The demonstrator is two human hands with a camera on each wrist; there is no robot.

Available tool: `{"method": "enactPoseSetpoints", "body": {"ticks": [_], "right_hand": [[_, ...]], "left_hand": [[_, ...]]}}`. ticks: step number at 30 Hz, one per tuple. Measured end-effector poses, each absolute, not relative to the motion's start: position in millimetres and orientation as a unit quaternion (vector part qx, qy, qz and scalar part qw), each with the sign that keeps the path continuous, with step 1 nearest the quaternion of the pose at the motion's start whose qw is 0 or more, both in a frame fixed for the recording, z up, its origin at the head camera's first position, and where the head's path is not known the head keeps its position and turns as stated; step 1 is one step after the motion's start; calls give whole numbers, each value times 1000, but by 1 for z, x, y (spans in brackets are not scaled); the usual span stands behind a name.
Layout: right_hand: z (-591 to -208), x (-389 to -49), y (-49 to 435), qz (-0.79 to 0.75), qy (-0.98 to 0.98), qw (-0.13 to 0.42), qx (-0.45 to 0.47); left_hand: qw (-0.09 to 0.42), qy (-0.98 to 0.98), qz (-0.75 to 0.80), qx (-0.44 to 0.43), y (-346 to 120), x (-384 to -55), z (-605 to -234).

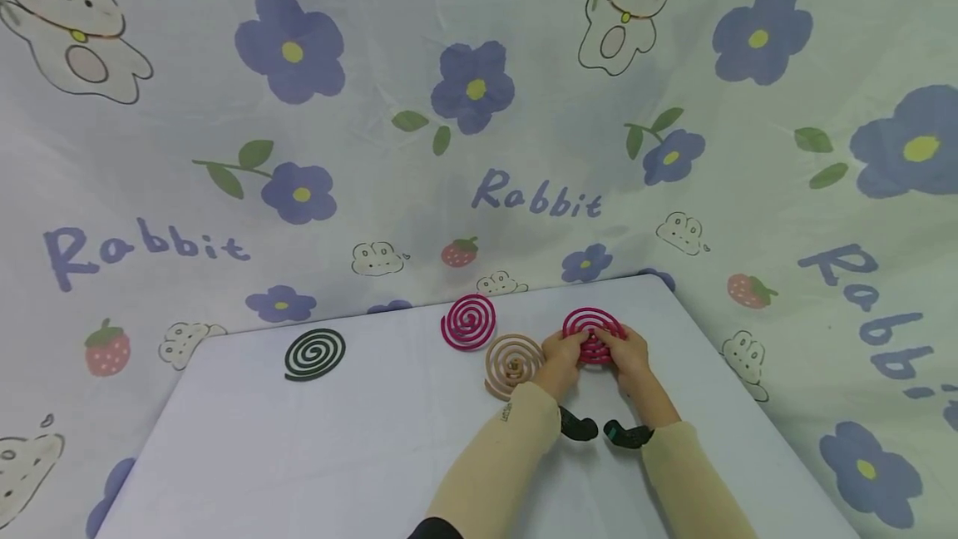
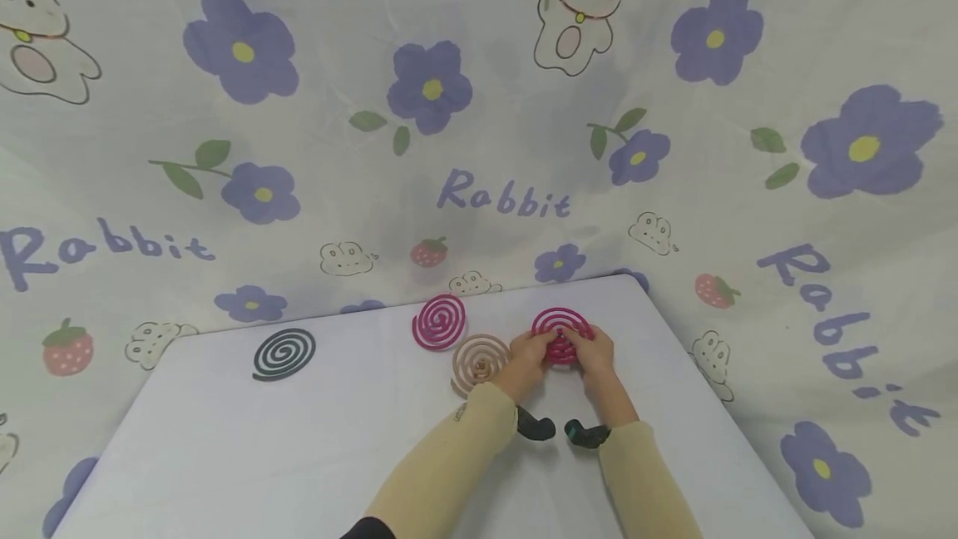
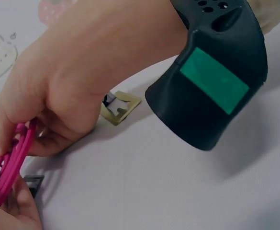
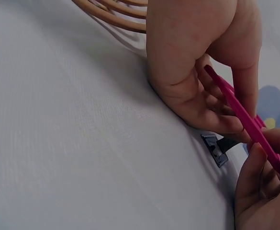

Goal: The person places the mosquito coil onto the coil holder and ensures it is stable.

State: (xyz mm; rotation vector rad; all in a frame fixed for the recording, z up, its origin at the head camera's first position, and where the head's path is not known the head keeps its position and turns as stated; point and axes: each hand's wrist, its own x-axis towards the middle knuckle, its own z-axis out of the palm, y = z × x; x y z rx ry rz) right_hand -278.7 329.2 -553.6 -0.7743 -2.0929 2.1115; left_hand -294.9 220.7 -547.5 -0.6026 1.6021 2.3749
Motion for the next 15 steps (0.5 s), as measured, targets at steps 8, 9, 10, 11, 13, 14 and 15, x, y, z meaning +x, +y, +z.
{"method": "enactPoseSetpoints", "body": {"ticks": [8,9,10,11,13,14,15], "right_hand": [[-554,-279,329,683,-689,27,-243],[-554,-279,329,681,-691,24,-243],[-554,-279,330,679,-693,21,-241],[-554,-279,330,677,-696,18,-239],[-554,-278,331,676,-696,15,-240],[-553,-278,331,677,-696,15,-240],[-553,-277,331,678,-695,15,-240]], "left_hand": [[111,545,810,-187,217,-293,-547],[112,545,810,-186,217,-292,-546],[113,545,810,-185,216,-292,-546],[114,545,810,-184,216,-292,-546],[116,550,807,-181,216,-291,-546],[117,550,807,-180,215,-290,-546],[119,551,806,-179,215,-290,-546]]}}
